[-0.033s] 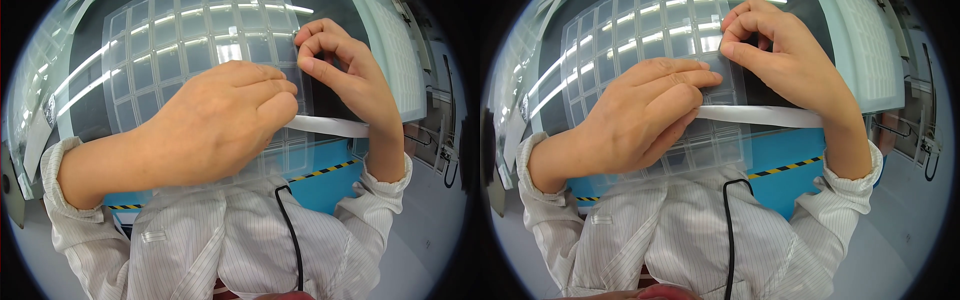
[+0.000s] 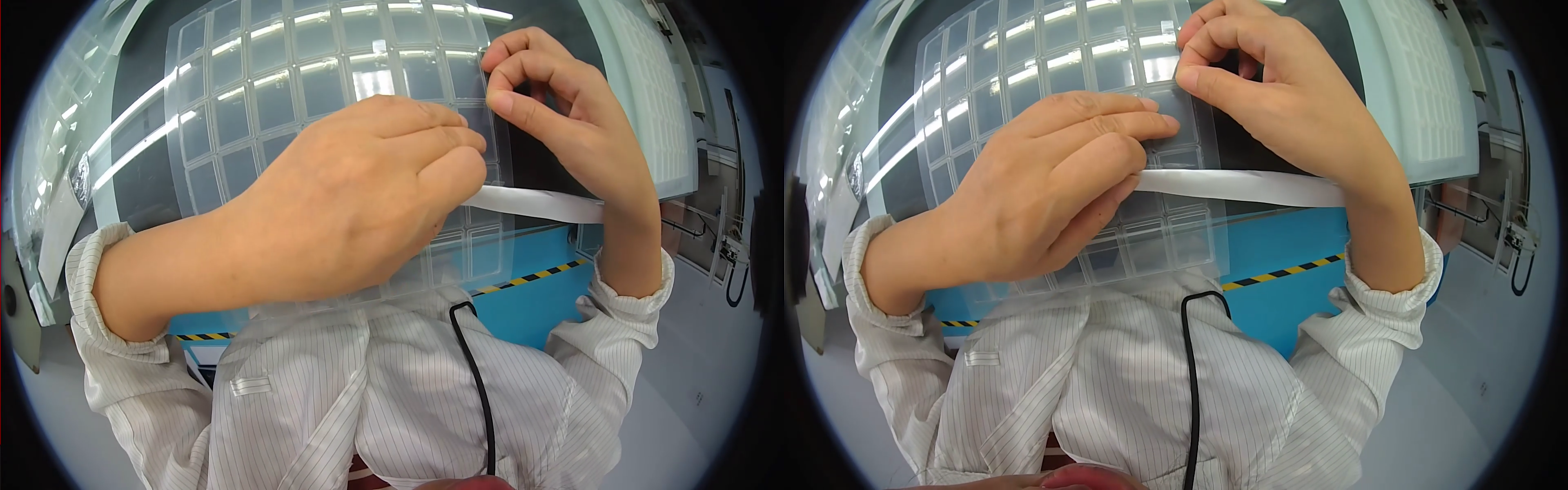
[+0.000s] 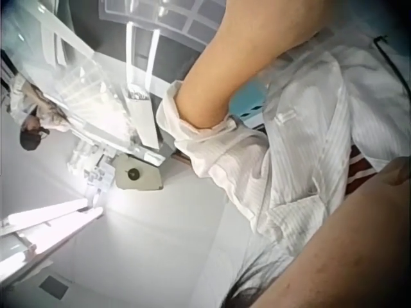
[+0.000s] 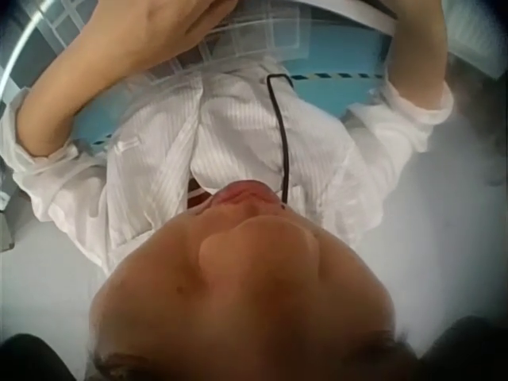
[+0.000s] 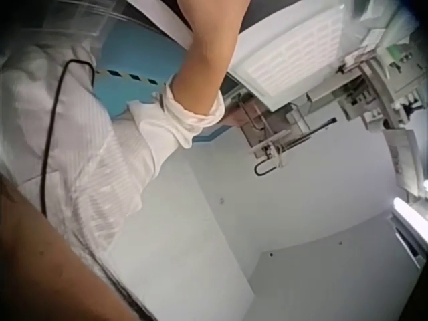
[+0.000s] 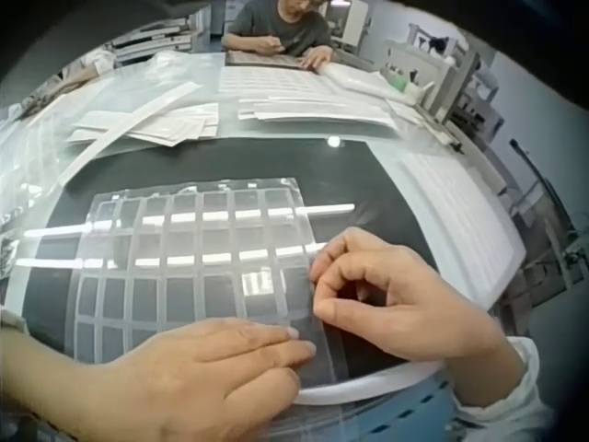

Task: Peeling adhesive strips and applying them to a plastic grid tray as part of an assembly process.

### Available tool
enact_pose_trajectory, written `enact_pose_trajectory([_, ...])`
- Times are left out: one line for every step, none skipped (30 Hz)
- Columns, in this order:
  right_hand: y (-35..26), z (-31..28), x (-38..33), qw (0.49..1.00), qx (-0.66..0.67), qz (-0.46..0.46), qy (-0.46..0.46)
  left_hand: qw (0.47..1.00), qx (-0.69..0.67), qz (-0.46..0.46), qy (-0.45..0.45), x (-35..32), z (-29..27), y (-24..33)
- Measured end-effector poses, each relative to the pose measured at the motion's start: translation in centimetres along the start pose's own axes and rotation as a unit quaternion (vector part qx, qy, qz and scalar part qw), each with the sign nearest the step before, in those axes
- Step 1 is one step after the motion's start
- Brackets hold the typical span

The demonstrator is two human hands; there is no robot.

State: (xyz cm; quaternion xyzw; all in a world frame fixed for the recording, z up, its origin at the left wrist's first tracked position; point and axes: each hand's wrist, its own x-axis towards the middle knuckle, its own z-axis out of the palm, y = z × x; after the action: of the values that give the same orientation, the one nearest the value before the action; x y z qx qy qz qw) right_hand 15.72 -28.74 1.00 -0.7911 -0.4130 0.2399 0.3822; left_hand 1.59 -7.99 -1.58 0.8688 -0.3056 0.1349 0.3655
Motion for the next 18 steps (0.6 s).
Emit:
enact_pose_trajectory([0.1,0.0,0.0,1.000,0.006,-0.004,-0.001,1.000,0.001,-0.002,0.004,0.0,-0.1,-0.1])
enact_pose_trajectory([0.2,0.0,0.0,1.000,0.012,-0.008,-0.002,1.000,-0.001,-0.002,0.002,0.0,-0.1,-0.1])
enact_pose_trajectory([0.2,0.0,0.1,1.000,0.014,-0.006,-0.002,1.000,0.002,-0.002,0.005,0.0,-0.1,-0.2])
enact_pose_trajectory([0.2,0.0,0.1,1.000,-0.005,-0.008,-0.003,1.000,0.005,-0.001,0.008,0.0,-0.1,-0.2])
enact_pose_trajectory([0.1,0.0,0.1,1.000,-0.024,-0.010,-0.005,1.000,0.002,-0.002,0.006,-0.1,-0.1,-0.1])
enact_pose_trajectory([-0.8,0.1,0.3,1.000,-0.023,-0.007,-0.005,1.000,0.007,0.001,0.011,-0.1,-0.1,-0.1])
enact_pose_trajectory([-2.3,0.4,0.8,0.999,-0.012,0.049,-0.003,1.000,0.014,0.000,0.017,-0.2,-0.1,-0.2])
enact_pose_trajectory([-3.3,0.5,1.0,0.994,-0.002,0.105,0.000,1.000,0.012,0.000,0.016,-0.3,-0.1,-0.2])
enact_pose_trajectory([-3.4,0.5,1.1,0.994,-0.001,0.107,-0.001,1.000,0.014,0.000,0.015,-0.3,-0.1,-0.3])
enact_pose_trajectory([-3.5,0.5,1.1,0.994,-0.003,0.114,0.004,1.000,0.016,0.000,0.015,-0.3,-0.1,-0.3])
enact_pose_trajectory([-3.6,0.6,1.1,0.993,-0.004,0.120,0.008,1.000,0.016,-0.001,0.015,-0.3,-0.1,-0.3])
enact_pose_trajectory([-3.6,0.6,1.1,0.993,-0.003,0.120,0.007,1.000,0.018,0.000,0.015,-0.4,-0.1,-0.3])
enact_pose_trajectory([-3.6,0.7,1.2,0.993,-0.004,0.119,0.007,1.000,0.021,0.001,0.016,-0.4,-0.2,-0.3])
enact_pose_trajectory([-3.6,0.7,1.3,0.993,-0.004,0.118,0.007,1.000,0.022,-0.001,0.016,-0.5,-0.2,-0.3])
enact_pose_trajectory([-3.6,0.8,1.4,0.993,-0.004,0.116,0.006,1.000,0.024,-0.004,0.017,-0.6,-0.2,-0.3])
enact_pose_trajectory([-3.8,0.7,1.2,0.993,-0.007,0.119,0.011,1.000,0.021,0.001,0.017,-0.5,-0.2,-0.3])
enact_pose_trajectory([-4.0,0.7,1.0,0.992,-0.010,0.122,0.016,1.000,0.018,0.004,0.017,-0.4,-0.1,-0.3])
enact_pose_trajectory([-4.2,0.6,0.8,0.992,-0.013,0.126,0.022,1.000,0.010,0.009,0.021,-0.3,-0.1,-0.3])
